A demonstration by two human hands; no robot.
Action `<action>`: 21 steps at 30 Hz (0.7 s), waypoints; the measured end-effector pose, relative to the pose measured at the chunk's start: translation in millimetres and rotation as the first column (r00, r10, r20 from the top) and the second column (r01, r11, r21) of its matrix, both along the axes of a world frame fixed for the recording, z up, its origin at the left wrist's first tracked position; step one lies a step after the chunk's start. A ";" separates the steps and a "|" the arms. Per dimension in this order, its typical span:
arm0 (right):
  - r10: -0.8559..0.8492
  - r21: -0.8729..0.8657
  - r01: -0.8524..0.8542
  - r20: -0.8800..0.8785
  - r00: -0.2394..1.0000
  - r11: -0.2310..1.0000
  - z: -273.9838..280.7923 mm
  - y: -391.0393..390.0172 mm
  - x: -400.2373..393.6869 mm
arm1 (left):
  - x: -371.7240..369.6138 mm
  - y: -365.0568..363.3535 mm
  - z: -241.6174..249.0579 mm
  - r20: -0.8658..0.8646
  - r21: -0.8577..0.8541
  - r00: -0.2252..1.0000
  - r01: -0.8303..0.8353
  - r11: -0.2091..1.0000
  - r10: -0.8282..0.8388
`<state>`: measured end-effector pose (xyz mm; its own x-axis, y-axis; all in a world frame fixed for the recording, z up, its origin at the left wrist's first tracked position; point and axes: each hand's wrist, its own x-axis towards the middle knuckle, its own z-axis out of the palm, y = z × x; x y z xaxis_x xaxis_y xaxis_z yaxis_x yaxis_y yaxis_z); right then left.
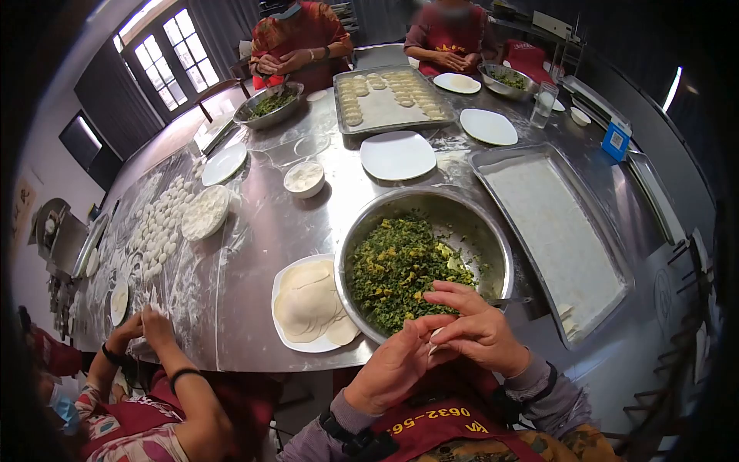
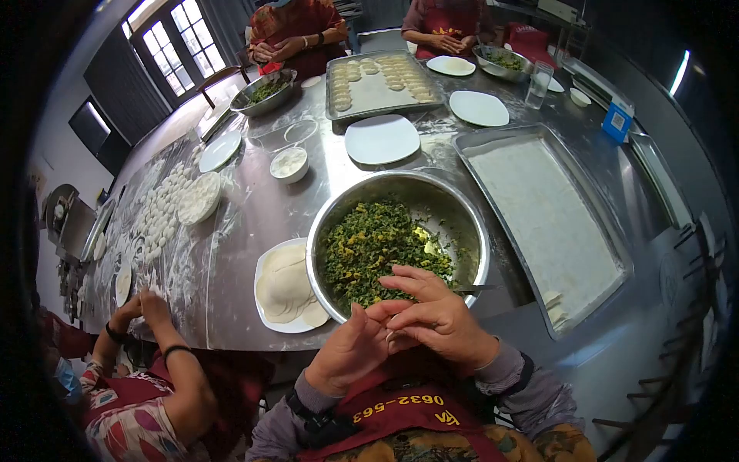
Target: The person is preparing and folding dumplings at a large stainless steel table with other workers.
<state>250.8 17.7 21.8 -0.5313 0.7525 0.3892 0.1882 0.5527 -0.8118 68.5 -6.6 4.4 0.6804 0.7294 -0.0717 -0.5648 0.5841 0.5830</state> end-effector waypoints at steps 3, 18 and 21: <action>-0.015 0.017 0.014 0.010 1.000 1.000 -4.1 -1.9 0.1 | 0.6 -0.2 -3.6 0.012 -0.019 1.000 -0.012 1.000 0.012; -0.187 -0.114 0.163 -0.254 0.949 0.980 -17.0 -16.4 -12.0 | 0.4 -1.7 -7.5 0.234 -0.120 0.968 -0.068 0.990 0.095; -0.233 -0.209 0.176 -0.291 0.928 0.962 -10.3 -19.1 -13.4 | 2.5 -1.4 -8.0 0.259 -0.112 0.961 -0.065 0.992 0.093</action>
<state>237.4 -1.3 11.5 -0.2332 0.9031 0.3606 0.0054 0.3720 -0.9282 71.0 -8.0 -3.6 0.6256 0.7797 0.0255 -0.7369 0.5800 0.3472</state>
